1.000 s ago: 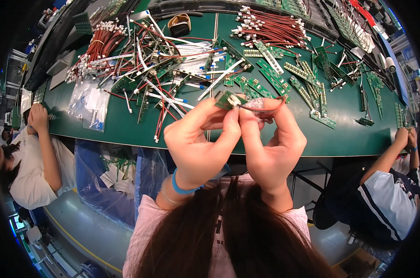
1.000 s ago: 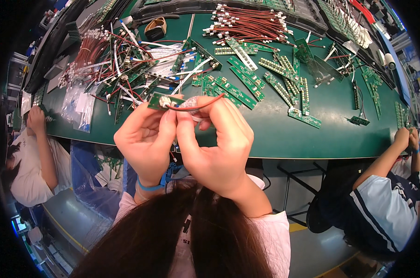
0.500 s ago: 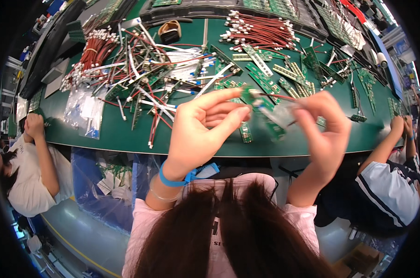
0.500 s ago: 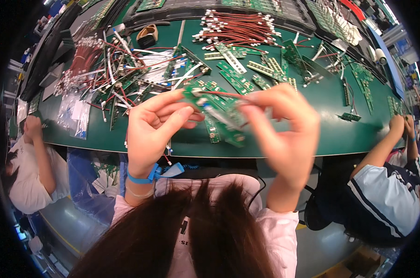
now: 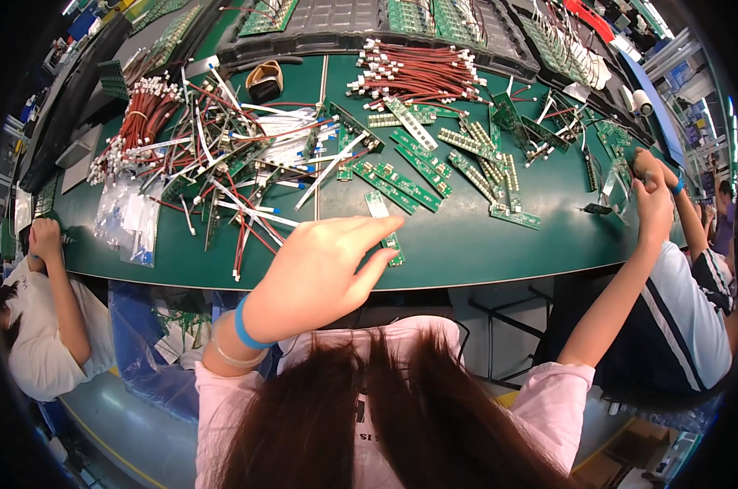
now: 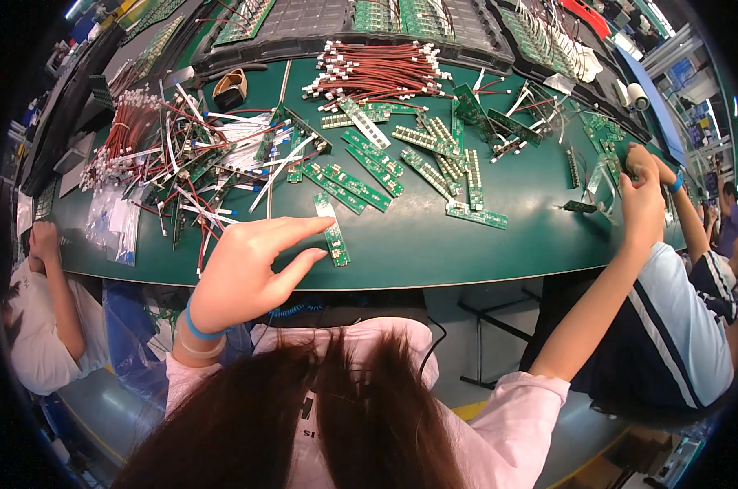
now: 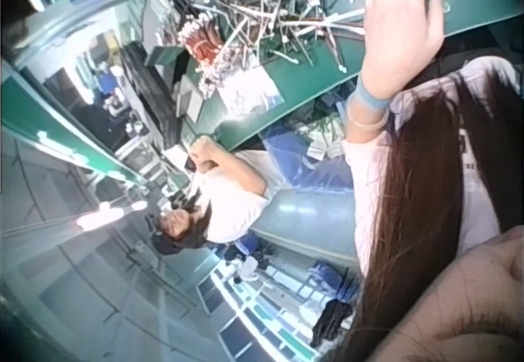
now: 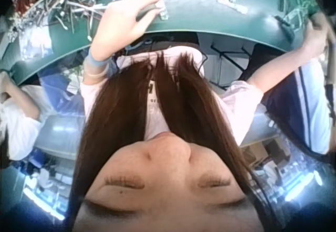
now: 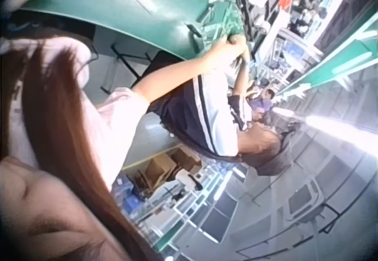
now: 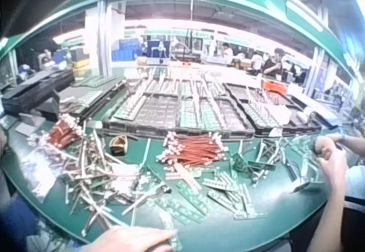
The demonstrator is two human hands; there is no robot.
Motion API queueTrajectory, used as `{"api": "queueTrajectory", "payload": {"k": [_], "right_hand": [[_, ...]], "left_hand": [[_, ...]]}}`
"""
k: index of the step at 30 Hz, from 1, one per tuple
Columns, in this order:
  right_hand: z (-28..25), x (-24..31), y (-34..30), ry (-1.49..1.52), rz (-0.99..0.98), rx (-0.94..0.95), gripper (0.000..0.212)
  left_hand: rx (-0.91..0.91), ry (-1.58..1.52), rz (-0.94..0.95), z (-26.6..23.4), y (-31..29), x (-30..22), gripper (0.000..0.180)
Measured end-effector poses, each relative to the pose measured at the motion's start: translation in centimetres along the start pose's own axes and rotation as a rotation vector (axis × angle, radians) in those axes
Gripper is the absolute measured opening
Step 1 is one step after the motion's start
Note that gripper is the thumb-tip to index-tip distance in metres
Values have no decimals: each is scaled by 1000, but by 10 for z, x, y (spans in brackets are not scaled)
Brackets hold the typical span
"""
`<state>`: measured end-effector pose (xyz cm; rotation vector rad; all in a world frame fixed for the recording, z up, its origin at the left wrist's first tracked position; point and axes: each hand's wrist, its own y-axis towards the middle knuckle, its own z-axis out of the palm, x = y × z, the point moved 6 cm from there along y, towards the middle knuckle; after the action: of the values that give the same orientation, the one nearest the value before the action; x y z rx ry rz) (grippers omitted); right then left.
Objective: The person assembles small electronic circuit boards by hand, plugging wire harness connectors into the boards.
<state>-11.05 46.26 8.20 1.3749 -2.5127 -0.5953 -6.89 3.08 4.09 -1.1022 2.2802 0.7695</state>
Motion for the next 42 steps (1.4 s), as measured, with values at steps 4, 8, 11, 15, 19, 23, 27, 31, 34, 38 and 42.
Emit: {"api": "queueTrajectory", "payload": {"k": [4, 8, 11, 15, 19, 23, 27, 31, 34, 38, 42], "right_hand": [[16, 67, -16, 546, -245, -63, 25], [24, 147, -35, 683, -488, 91, 23], [29, 182, -46, 572, -564, 30, 25], [17, 220, -65, 791, -651, 32, 21], [1, 268, -99, 983, -859, 201, 16], [-16, 292, -123, 1025, -952, 181, 15], [-39, 301, -147, 1109, -1224, 16, 14], [-55, 305, -180, 1116, -1376, -112, 23], [-54, 318, -199, 1076, -1470, -72, 30], [-59, 318, -193, 1161, -1546, 222, 38], [-76, 300, -187, 1477, -1532, 625, 31]], "left_hand": [[3, 84, -20, -17, 5, -3, 22], [110, 227, 72, -31, 25, -7, 26], [193, 382, 102, -36, 44, 6, 30], [153, 522, 70, -40, 71, 49, 31], [150, 584, 153, -27, 86, 83, 28], [169, 629, 248, -21, 95, 93, 15], [86, 447, 191, -31, 95, 96, 9], [88, 230, 180, -42, 99, 89, 13], [97, -6, 104, -46, 104, 85, 14], [190, 40, 14, -52, 104, 75, 12], [187, -195, 5, -48, 102, 90, 16]]}}
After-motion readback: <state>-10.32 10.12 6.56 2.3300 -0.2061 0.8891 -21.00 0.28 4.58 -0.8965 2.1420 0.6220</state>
